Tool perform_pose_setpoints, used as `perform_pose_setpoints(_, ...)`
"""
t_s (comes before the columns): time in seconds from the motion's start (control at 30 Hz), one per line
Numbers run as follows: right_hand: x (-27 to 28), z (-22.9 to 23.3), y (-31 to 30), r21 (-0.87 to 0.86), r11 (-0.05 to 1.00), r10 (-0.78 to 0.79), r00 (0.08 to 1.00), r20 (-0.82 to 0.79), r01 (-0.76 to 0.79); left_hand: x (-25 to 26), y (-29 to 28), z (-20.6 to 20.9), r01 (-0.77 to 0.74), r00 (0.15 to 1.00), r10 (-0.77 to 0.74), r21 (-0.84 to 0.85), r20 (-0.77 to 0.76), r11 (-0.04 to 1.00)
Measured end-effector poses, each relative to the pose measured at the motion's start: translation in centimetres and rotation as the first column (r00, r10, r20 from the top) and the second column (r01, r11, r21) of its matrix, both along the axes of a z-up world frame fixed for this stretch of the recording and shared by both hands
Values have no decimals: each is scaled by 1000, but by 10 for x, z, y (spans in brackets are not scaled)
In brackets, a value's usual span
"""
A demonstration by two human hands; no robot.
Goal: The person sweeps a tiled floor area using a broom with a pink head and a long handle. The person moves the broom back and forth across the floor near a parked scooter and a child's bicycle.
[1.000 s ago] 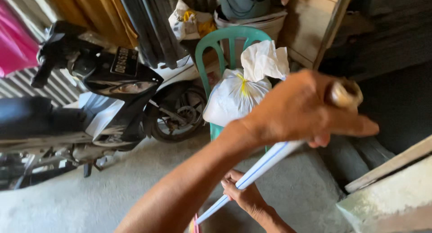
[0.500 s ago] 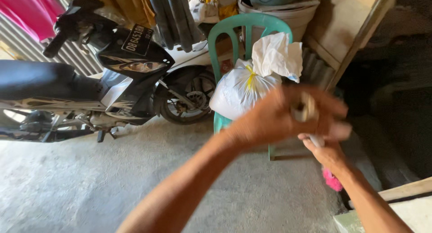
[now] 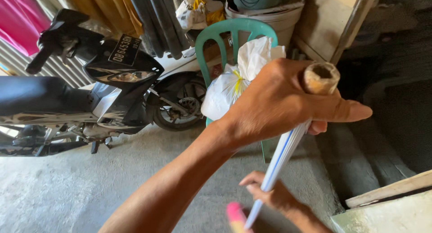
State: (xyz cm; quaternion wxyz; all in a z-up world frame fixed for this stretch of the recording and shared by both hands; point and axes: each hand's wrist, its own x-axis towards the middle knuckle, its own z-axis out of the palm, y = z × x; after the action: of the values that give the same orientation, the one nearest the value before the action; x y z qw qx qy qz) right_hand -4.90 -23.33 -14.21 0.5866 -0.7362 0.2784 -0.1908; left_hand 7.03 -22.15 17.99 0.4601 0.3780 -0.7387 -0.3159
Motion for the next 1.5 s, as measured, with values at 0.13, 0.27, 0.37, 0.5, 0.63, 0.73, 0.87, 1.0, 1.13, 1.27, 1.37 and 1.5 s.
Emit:
perform_pose_setpoints(0.13, -39, -16, -72, -218, 958, -201, 978, -51, 185, 2, -5, -14, 47, 995, -43, 55, -86, 997)
perform_pose_setpoints(0.27, -66, -15, -110, -276, 818, -489, 863, 129, 505, -13, -13, -28, 87, 996, -87, 98, -9, 991)
perform_pose_setpoints(0.37, -76, 12, -118, -237, 788, -558, 821, 116, 569, -11, -29, -19, 119, 990, -125, -102, -58, 988)
perform_pose_setpoints(0.5, -82, 63, -90, -90, 783, -614, 788, 50, 616, -15, -77, 26, 170, 906, -227, -184, -358, 968)
perform_pose_setpoints(0.63, -92, 56, -35, -20, 721, -693, 721, -7, 693, -43, -94, 26, -42, 954, 40, -2, -296, 999)
perform_pose_setpoints(0.73, -99, 18, -6, -87, 628, -778, 623, -78, 773, -61, -100, 0, 99, 953, -45, 168, -299, 981)
perform_pose_setpoints(0.87, -95, -20, -11, -197, 489, -838, 520, 163, 850, -77, -108, -17, 274, 941, -213, 225, -262, 935)
perform_pose_setpoints(1.0, -77, -32, -73, -174, 393, -853, 428, 300, 903, -78, -122, -15, 408, 907, -387, 118, -168, 905)
perform_pose_setpoints(1.13, -68, -46, -151, 113, 329, -933, 304, 194, 938, -73, -129, -29, 547, 830, -557, -159, -25, 822)
perform_pose_setpoints(1.27, -74, -41, -209, -286, 211, -905, 297, 305, 935, -47, -156, -26, 624, 769, -639, -193, -24, 757)
perform_pose_setpoints(1.37, -72, -14, -227, -410, 147, -830, 338, 444, 900, -9, -200, 1, 647, 738, -603, 66, -304, 759)
perform_pose_setpoints(1.5, -62, -26, -217, -473, 136, -978, 193, 74, 871, 11, -240, -5, 345, 937, -324, 183, -134, 921)
